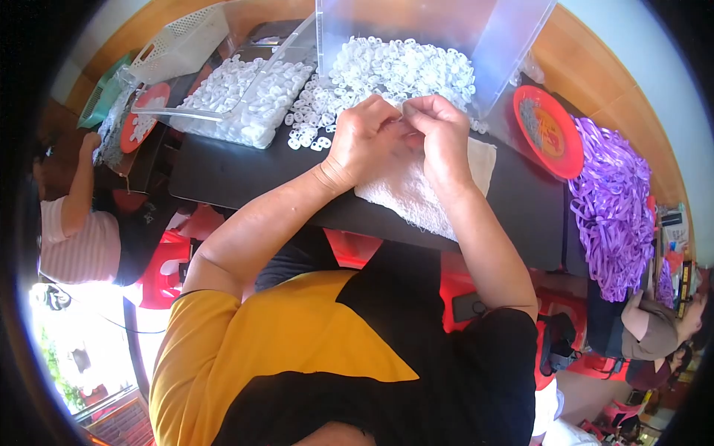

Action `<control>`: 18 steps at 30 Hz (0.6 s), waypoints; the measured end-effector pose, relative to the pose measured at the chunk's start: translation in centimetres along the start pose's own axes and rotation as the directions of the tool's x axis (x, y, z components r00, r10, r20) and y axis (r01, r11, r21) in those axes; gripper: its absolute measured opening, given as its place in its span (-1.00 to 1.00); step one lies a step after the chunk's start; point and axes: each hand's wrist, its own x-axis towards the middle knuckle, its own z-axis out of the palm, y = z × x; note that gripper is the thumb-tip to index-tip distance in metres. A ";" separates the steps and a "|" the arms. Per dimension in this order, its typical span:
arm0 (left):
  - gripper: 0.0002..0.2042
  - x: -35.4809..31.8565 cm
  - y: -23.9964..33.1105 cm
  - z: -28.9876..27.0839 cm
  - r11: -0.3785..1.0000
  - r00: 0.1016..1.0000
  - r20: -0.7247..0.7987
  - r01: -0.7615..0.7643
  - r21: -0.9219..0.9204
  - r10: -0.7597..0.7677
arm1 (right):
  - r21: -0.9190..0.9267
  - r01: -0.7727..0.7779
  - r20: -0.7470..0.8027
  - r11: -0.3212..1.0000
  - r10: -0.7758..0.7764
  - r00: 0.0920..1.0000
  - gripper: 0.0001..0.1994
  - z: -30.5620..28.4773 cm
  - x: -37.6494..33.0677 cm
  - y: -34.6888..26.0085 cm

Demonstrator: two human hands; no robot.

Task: Inspecting and sorting white plastic rings at a workstation.

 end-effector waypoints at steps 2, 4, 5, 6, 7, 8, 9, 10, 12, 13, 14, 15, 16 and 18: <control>-0.89 -0.1 -0.4 -0.1 0.948 0.982 0.038 0.189 -0.256 -0.185 | -0.017 0.016 -0.008 1.000 -0.016 1.000 -0.95 0.0 -0.2 -0.1; -0.90 0.1 -0.2 -0.6 0.898 0.963 0.053 0.264 -0.351 -0.263 | -0.026 0.082 0.036 0.996 -0.081 0.996 -0.95 0.0 -0.2 -0.2; -0.90 0.3 0.0 -0.9 0.802 0.906 0.146 0.420 -0.425 -0.397 | -0.025 0.081 0.033 0.996 -0.080 0.996 -0.95 0.0 -0.3 -0.3; -0.91 0.6 0.2 -1.3 0.675 0.823 0.248 0.563 -0.477 -0.512 | -0.050 0.087 0.040 0.995 -0.085 0.996 -0.95 -0.1 -0.3 -0.4; -0.91 0.8 0.4 -1.5 0.674 0.822 0.249 0.565 -0.476 -0.512 | -0.076 0.093 0.047 0.993 -0.090 0.995 -0.95 -0.1 -0.4 -0.5; -0.90 0.9 0.5 -1.7 0.598 0.782 0.302 0.616 -0.513 -0.546 | -0.075 0.091 0.046 0.993 -0.088 0.995 -0.95 -0.1 -0.4 -0.3; -0.89 1.0 0.6 -1.8 0.516 0.739 0.355 0.661 -0.544 -0.572 | -0.139 0.126 0.049 0.982 -0.120 0.992 -0.95 -0.1 -0.5 -0.2; -0.89 1.0 0.5 -1.9 0.516 0.739 0.355 0.661 -0.544 -0.573 | -0.201 0.160 0.055 0.966 -0.152 0.987 -0.95 0.0 -0.6 -0.1; -0.89 1.0 0.3 -2.0 0.438 0.705 0.392 0.689 -0.578 -0.591 | -0.215 0.172 0.057 0.961 -0.164 0.985 -0.96 0.4 -1.0 -0.2; -0.89 1.0 0.3 -2.0 0.437 0.704 0.393 0.689 -0.578 -0.591 | -0.228 0.185 0.058 0.956 -0.176 0.983 -0.96 0.5 -1.1 -0.2; -0.90 1.0 0.4 -2.1 0.433 0.703 0.387 0.688 -0.583 -0.596 | -0.228 0.184 0.058 0.956 -0.175 0.983 -0.96 0.4 -0.9 0.0; -0.90 1.0 0.4 -2.1 0.428 0.703 0.383 0.686 -0.589 -0.600 | -0.267 0.245 0.072 0.932 -0.234 0.970 -0.96 0.2 -0.7 0.4; -0.90 1.1 0.4 -2.1 0.427 0.703 0.384 0.686 -0.589 -0.599 | -0.305 0.304 0.089 0.903 -0.290 0.953 -0.96 0.0 -0.6 0.6; -0.92 1.1 0.4 -2.1 0.398 0.711 0.381 0.668 -0.629 -0.591 | -0.319 0.323 0.092 0.891 -0.310 0.946 -0.96 0.0 -0.6 0.7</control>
